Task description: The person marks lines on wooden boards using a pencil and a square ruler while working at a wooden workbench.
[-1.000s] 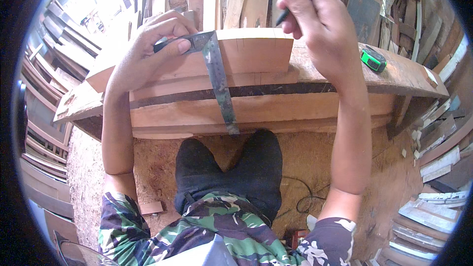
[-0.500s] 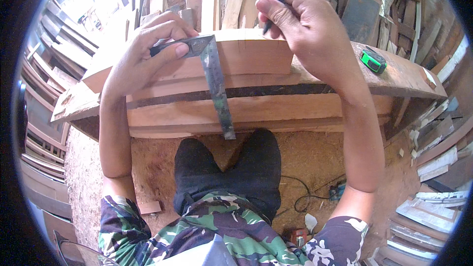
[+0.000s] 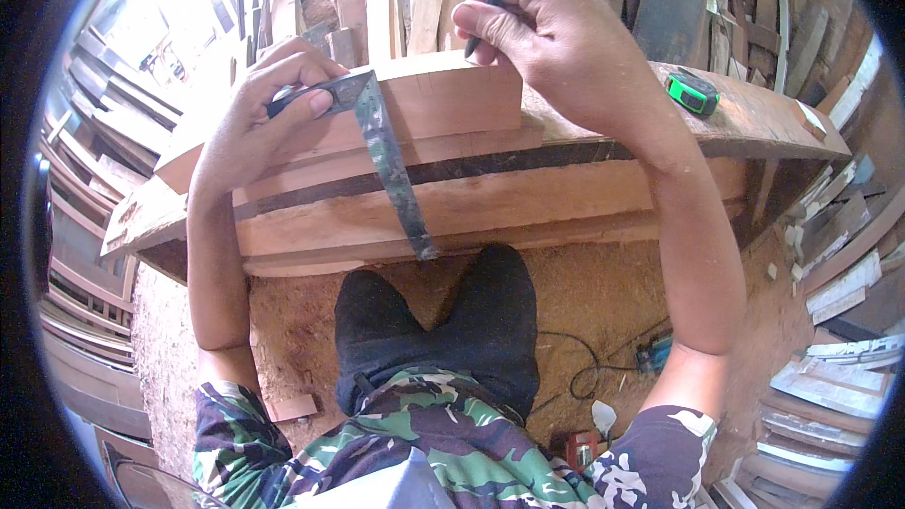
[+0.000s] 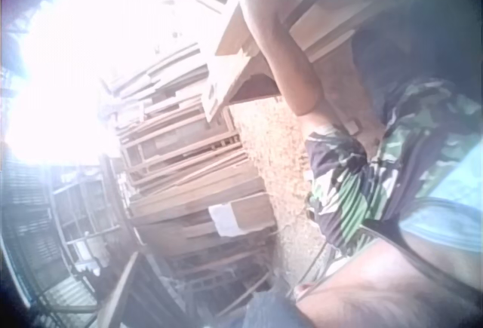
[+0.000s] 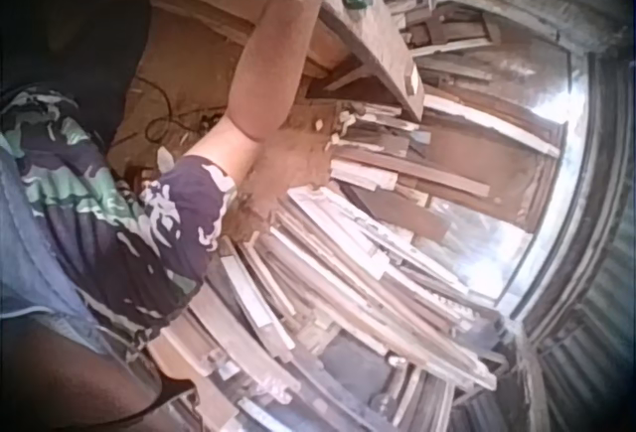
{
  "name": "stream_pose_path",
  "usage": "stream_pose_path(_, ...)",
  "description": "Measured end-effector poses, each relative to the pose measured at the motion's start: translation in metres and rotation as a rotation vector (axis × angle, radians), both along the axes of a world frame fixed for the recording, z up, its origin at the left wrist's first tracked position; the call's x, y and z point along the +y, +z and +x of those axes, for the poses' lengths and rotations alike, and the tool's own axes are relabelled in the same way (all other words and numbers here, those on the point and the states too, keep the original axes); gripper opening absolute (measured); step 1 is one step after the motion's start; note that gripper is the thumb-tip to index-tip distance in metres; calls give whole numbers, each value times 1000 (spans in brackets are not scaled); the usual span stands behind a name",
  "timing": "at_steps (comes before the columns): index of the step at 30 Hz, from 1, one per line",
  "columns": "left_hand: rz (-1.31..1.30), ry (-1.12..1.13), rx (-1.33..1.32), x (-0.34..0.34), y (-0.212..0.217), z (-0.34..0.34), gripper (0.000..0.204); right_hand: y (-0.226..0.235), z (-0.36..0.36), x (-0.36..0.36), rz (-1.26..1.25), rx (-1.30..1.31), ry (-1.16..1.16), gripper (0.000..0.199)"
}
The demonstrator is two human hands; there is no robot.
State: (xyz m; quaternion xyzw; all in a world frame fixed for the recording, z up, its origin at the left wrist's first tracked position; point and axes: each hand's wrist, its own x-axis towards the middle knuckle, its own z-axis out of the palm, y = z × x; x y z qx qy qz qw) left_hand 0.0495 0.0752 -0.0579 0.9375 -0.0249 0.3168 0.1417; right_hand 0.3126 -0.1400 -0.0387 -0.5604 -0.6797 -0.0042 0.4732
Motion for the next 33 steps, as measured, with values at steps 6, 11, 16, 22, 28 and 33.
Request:
stream_pose_path(6,11,27,-49,-3,2,4,25,-17,-3,-25,193,58,-89,23)
stream_pose_path(11,-156,70,9,-24,11,16,24,-43,-20,-35,353,207,-121,23)
stream_pose_path(16,-306,-3,93,-21,8,37,24,-32,-8,-34,272,212,-105,26)
stream_pose_path(22,-120,142,12,-1,9,49,30,-52,13,1,260,266,-48,22)
stream_pose_path(28,21,163,147,24,13,76,37,-78,21,24,162,404,-192,24)
stream_pose_path(33,-79,197,336,46,18,86,39,-83,32,44,185,420,-200,20)
